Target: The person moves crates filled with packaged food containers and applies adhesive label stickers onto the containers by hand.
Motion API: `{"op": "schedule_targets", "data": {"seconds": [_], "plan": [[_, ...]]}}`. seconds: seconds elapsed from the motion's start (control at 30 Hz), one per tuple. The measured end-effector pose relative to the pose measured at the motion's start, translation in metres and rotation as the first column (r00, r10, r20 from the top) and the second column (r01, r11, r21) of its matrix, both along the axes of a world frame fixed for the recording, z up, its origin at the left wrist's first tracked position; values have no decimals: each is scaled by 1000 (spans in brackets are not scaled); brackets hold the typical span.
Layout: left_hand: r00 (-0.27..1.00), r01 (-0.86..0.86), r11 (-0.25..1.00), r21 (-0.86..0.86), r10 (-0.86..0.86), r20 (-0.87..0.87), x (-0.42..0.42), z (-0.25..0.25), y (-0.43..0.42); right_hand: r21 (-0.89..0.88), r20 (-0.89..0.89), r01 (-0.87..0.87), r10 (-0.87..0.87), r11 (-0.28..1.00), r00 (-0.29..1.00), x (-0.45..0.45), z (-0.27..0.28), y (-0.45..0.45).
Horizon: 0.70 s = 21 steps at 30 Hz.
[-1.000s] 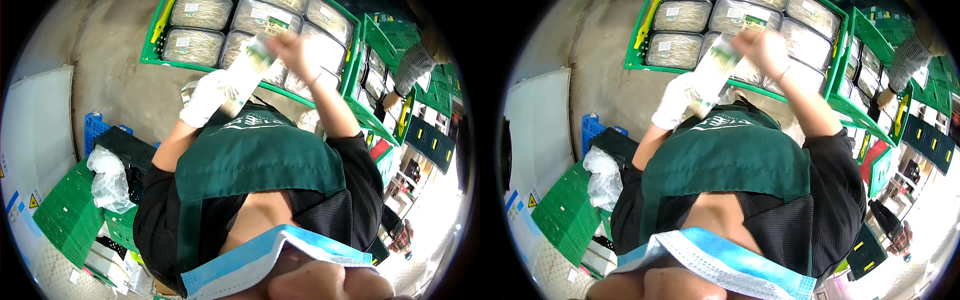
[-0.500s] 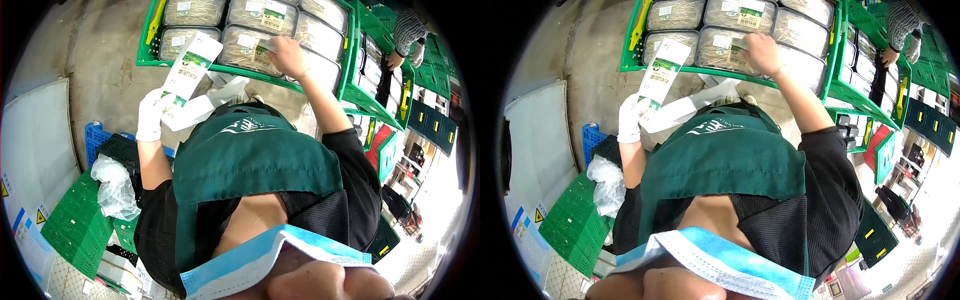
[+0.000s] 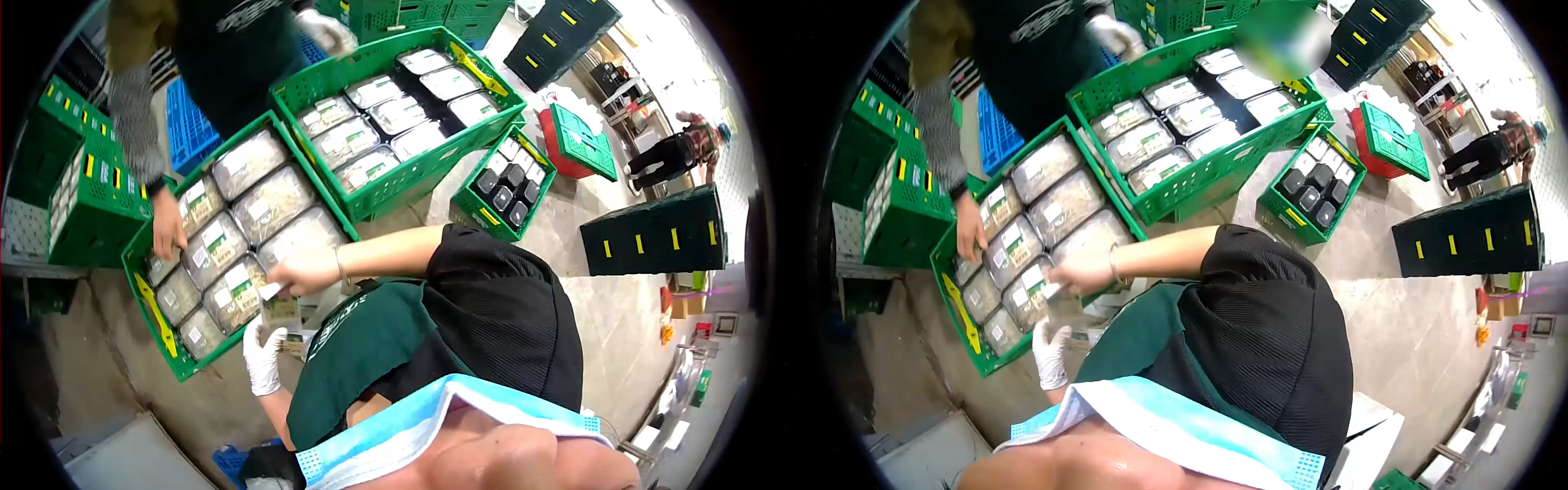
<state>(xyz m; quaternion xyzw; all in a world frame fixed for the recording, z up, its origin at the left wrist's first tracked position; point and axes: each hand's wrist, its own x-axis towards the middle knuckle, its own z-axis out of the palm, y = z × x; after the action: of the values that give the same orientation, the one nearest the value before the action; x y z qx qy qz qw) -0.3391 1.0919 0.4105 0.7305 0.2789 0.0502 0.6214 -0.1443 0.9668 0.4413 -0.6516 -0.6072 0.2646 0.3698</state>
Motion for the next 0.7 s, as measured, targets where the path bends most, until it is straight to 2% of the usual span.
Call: {"op": "schedule_targets", "data": {"seconds": [0.03, 0.1, 0.13, 0.17, 0.23, 0.27, 0.3, 0.37, 0.43, 0.47, 0.5, 0.57, 0.6, 0.63, 0.67, 0.7], "plan": [[953, 3, 999, -36, 8, 302, 26, 34, -28, 3, 34, -25, 25, 1000, 999, -4, 1, -9], [938, 59, 966, -251, 32, 345, 51, 45, -48, -68, -44, 30, -33, 997, 998, -9, 18, -27], [924, -70, 975, -213, 144, 353, 59, 35, -54, 37, 25, 71, -72, 997, 997, -5, 10, -32], [903, -185, 953, -240, 261, 341, 67, 42, -65, 107, 28, 199, -203, 974, 979, -2, 24, -42], [914, -239, 968, -79, 252, 319, 67, 41, -69, 114, 82, 246, -256, 962, 963, 10, 38, -54], [901, -236, 969, -73, 246, 358, 67, 39, -73, 149, 105, 229, -246, 962, 964, 15, 34, -56], [930, -180, 983, 16, 165, 328, 66, 32, -67, 120, 92, 181, -193, 976, 977, 19, 33, -59], [953, -82, 996, 26, 71, 295, 71, 43, -69, 133, 18, 177, -181, 975, 983, 17, 36, -63], [849, 78, 996, -44, -43, 526, 91, 82, -80, 64, 9, 138, -139, 988, 990, 14, 44, -64], [867, 144, 980, -137, -58, 495, 91, 72, -73, 112, 69, 96, -104, 989, 992, 15, 40, -60], [885, 189, 952, -240, -60, 461, 84, 60, -65, 95, 22, 95, -98, 991, 995, 17, 37, -57], [872, 62, 997, -43, -33, 489, 82, 48, -69, 47, 91, 94, -98, 994, 991, 28, 41, -51], [918, -10, 978, -206, 91, 385, 73, 26, -64, 114, 190, 160, -180, 980, 965, 44, 37, -47], [942, -96, 928, -360, 202, 269, 59, 4, -61, -12, 243, 272, -261, 962, 934, 64, 35, -42], [881, -150, 823, -548, 363, 304, 47, 2, -58, -280, 218, 437, -386, 855, 896, 79, 64, -32], [898, -233, 866, -443, 366, 243, 35, 12, -49, 135, 343, 367, -391, 920, 854, 119, 48, -32]]}}
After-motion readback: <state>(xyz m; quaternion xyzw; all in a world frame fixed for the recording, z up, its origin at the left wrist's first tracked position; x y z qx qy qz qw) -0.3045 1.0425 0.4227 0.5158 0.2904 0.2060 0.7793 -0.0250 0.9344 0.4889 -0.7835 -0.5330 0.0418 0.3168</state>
